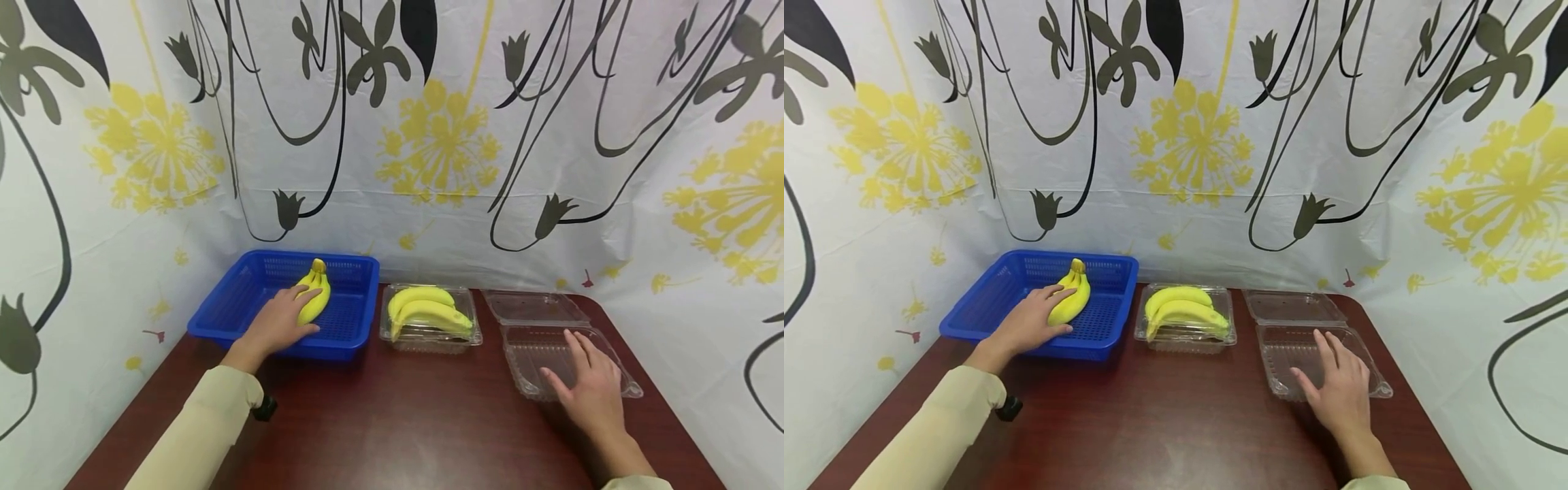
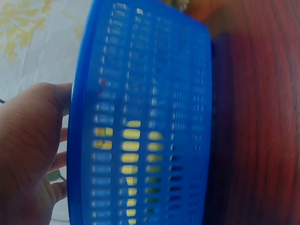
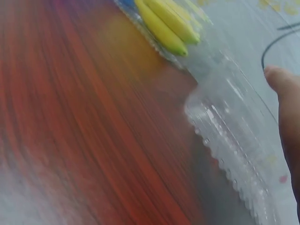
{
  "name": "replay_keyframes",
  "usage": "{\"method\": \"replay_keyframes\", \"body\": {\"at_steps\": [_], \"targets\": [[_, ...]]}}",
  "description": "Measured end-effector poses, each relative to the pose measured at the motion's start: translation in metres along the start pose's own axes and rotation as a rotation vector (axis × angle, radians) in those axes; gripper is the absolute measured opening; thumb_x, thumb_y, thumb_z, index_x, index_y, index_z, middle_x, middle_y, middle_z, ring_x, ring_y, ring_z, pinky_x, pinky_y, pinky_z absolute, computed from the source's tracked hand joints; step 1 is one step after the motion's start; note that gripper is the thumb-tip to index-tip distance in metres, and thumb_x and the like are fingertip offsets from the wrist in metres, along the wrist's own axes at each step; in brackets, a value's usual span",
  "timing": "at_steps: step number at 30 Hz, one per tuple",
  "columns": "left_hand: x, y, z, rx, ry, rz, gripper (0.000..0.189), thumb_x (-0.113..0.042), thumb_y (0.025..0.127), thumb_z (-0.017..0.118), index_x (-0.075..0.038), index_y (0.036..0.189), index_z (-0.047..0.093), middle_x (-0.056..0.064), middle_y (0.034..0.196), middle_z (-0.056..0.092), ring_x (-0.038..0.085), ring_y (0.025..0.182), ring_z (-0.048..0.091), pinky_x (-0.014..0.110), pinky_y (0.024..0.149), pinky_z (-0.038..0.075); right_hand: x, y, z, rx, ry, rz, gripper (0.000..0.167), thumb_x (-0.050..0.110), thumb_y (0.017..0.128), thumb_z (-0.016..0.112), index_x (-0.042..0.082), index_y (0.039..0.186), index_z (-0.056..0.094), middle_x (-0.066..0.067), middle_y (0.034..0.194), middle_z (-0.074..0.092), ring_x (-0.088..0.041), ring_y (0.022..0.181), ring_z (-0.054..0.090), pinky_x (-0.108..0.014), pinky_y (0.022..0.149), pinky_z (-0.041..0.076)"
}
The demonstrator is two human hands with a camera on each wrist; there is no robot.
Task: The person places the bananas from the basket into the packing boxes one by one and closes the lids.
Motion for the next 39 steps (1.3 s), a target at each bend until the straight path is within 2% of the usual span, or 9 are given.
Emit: {"method": "replay_keyframes", "body": {"at_steps": [8,13,17,20,24,28,33,36,39], "targets": [[0.031,0.009,0.004,0.086,-0.083,-0.066,0.078,-0.048,0.082,0.073,-0.014,0.147,0.045,0.021,0.141,0.044,0.043,0.122,0.044,0.060,0.094,0.040,-0.020,-0.005,-0.012,-0.033,-0.008,0.069,0.091,0.077,0.086,0.042,0.008,0.145,0.044,-0.026,0.136,0.047,-0.053,0.112,0.044,-0.070,0.086,0.028],[0.042,0.009,0.005,0.153,-0.102,-0.102,0.080,-0.046,0.082,0.075,-0.011,0.147,0.044,0.024,0.140,0.044,0.046,0.124,0.042,0.063,0.095,0.038,-0.035,-0.008,-0.017,-0.063,0.010,0.106,0.087,0.073,0.087,0.045,0.006,0.143,0.047,-0.025,0.135,0.047,-0.053,0.112,0.043,-0.068,0.086,0.028],[0.050,0.011,0.009,0.190,-0.111,-0.123,0.082,-0.045,0.081,0.075,-0.009,0.147,0.043,0.025,0.142,0.041,0.049,0.126,0.038,0.065,0.096,0.036,-0.045,-0.012,-0.022,-0.088,0.002,0.184,0.074,0.052,0.087,0.062,0.008,0.144,0.046,-0.027,0.134,0.046,-0.054,0.113,0.042,-0.068,0.086,0.028],[0.055,0.013,0.012,0.208,-0.119,-0.152,0.084,-0.044,0.080,0.077,-0.009,0.148,0.041,0.025,0.144,0.038,0.051,0.128,0.034,0.066,0.096,0.034,-0.050,-0.015,-0.024,-0.078,-0.020,0.282,0.068,0.032,0.085,0.069,0.007,0.144,0.046,-0.027,0.134,0.046,-0.054,0.115,0.041,-0.068,0.088,0.028],[0.060,0.015,0.016,0.241,-0.117,-0.187,0.087,-0.042,0.079,0.079,-0.011,0.150,0.039,0.024,0.147,0.035,0.052,0.130,0.030,0.068,0.096,0.033,-0.057,-0.018,-0.024,-0.045,-0.032,0.430,0.063,0.023,0.086,0.070,0.006,0.142,0.046,-0.028,0.135,0.044,-0.055,0.116,0.040,-0.070,0.090,0.027],[0.059,0.018,0.020,0.288,-0.098,-0.204,0.090,-0.042,0.077,0.080,-0.012,0.151,0.037,0.024,0.148,0.033,0.051,0.130,0.029,0.068,0.096,0.033,-0.066,-0.022,-0.025,-0.022,-0.012,0.531,0.065,0.021,0.086,0.071,0.003,0.142,0.044,-0.030,0.135,0.044,-0.055,0.118,0.038,-0.068,0.094,0.026],[0.057,0.022,0.024,0.339,-0.064,-0.213,0.092,-0.042,0.077,0.081,-0.013,0.151,0.035,0.024,0.149,0.031,0.050,0.129,0.030,0.069,0.094,0.034,-0.081,-0.027,-0.023,0.039,0.118,0.663,0.070,0.019,0.088,0.071,0.002,0.147,0.038,-0.032,0.136,0.043,-0.050,0.121,0.039,-0.063,0.097,0.029],[0.057,0.024,0.027,0.354,-0.048,-0.217,0.092,-0.042,0.076,0.081,-0.015,0.152,0.035,0.024,0.149,0.031,0.050,0.129,0.030,0.069,0.093,0.035,-0.087,-0.034,-0.020,0.130,0.230,0.764,0.074,0.026,0.092,0.067,0.007,0.153,0.029,-0.032,0.142,0.038,-0.049,0.124,0.039,-0.063,0.095,0.033],[0.054,0.025,0.027,0.362,-0.037,-0.214,0.092,-0.040,0.076,0.082,-0.014,0.151,0.035,0.025,0.149,0.031,0.051,0.129,0.030,0.069,0.093,0.034,-0.091,-0.042,-0.018,0.221,0.313,0.849,0.077,0.036,0.095,0.062,0.012,0.156,0.021,-0.029,0.150,0.030,-0.050,0.131,0.034,-0.066,0.098,0.031]]}}
Point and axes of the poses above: each hand's wrist, its own y-axis towards the middle knuckle, its own z-axis out of the palm, x = y × z, the point moved 5 cm from there along y, towards the middle knuckle
